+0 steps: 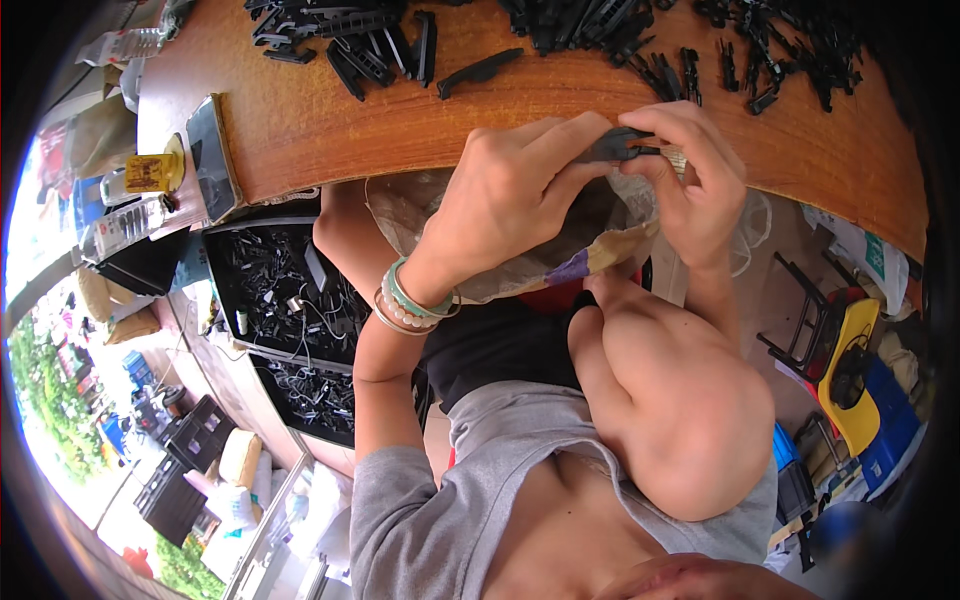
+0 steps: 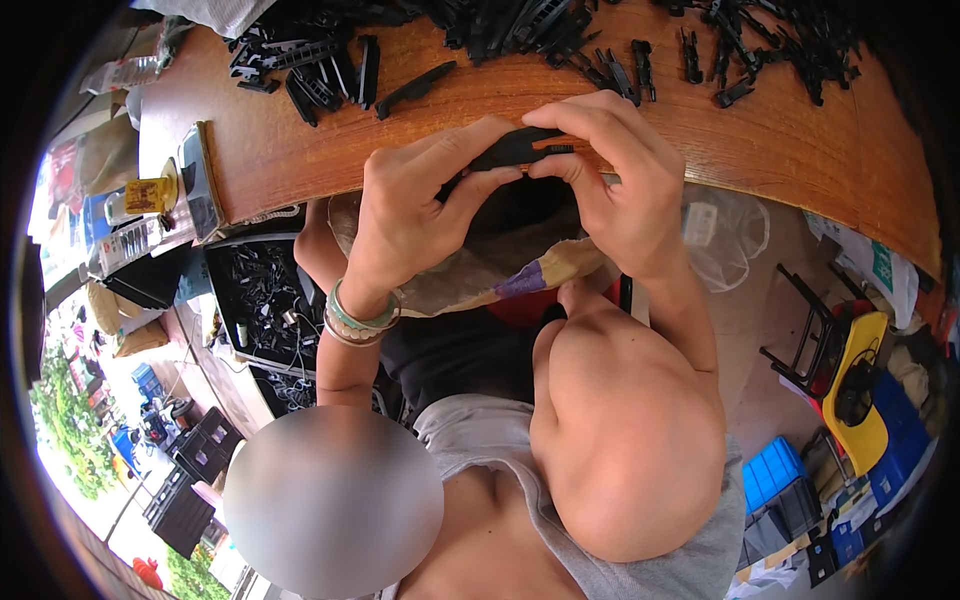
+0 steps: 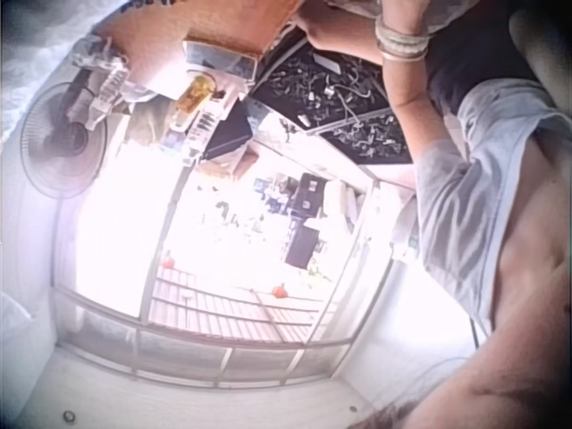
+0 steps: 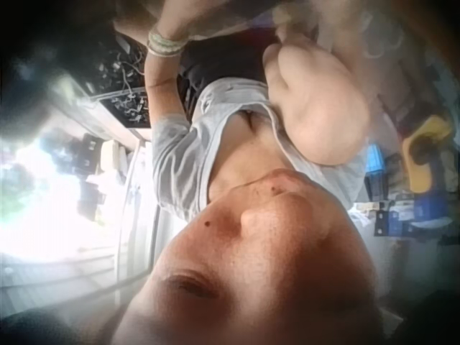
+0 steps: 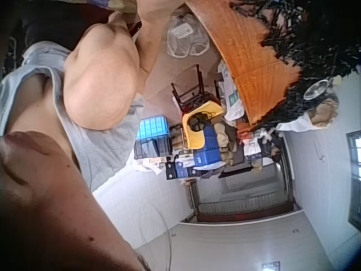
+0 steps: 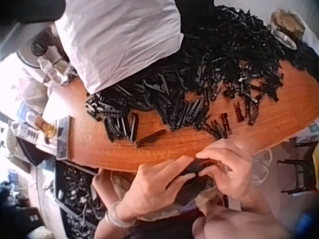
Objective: The person repeatedly picks up plastic parts from a table, fits them together by hand, and drops the assembled pieces into a bag.
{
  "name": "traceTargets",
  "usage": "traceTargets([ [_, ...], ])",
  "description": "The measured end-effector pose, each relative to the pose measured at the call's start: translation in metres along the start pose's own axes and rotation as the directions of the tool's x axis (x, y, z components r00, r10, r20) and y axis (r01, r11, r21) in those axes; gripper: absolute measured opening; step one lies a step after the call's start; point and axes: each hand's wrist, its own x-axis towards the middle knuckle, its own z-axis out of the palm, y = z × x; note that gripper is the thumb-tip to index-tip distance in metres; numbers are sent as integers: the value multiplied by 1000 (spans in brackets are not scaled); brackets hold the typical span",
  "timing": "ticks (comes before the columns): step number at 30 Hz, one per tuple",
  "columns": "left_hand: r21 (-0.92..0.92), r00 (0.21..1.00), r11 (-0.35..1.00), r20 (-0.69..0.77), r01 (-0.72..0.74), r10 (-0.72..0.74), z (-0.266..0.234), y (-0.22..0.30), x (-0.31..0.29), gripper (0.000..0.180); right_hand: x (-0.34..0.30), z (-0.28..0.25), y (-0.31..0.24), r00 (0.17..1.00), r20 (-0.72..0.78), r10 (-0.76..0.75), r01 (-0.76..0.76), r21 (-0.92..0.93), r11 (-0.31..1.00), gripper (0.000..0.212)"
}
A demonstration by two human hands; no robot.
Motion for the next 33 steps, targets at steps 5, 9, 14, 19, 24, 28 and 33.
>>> traceTargets([
  [5,-14,999,1000,36,26,-26,2,-4,1,32,-4,1,7,999,-34,-5,5,-11,1000,33],
  [9,-24,998,998,14,55,-55,0,-8,-3,30,-2,2,7,999,31,35,-36,38,999,32],
  [14,-190,983,974,159,126,-96,-12,-29,-11,23,1,-9,11,912,386,134,-213,168,962,26],
  [19,441,964,893,-263,92,31,-15,-57,4,14,12,-11,42,976,-197,89,-152,-336,929,18],
  [24,591,965,805,-238,52,112,-10,-66,9,11,23,-25,48,983,-88,162,-179,-653,736,17],
  [28,126,929,983,-361,133,-79,7,-49,5,9,17,-25,52,924,-289,250,-346,-355,868,20],
  [33,-661,865,621,84,420,-496,7,-22,2,14,14,-14,7,907,135,398,-405,531,744,19],
])
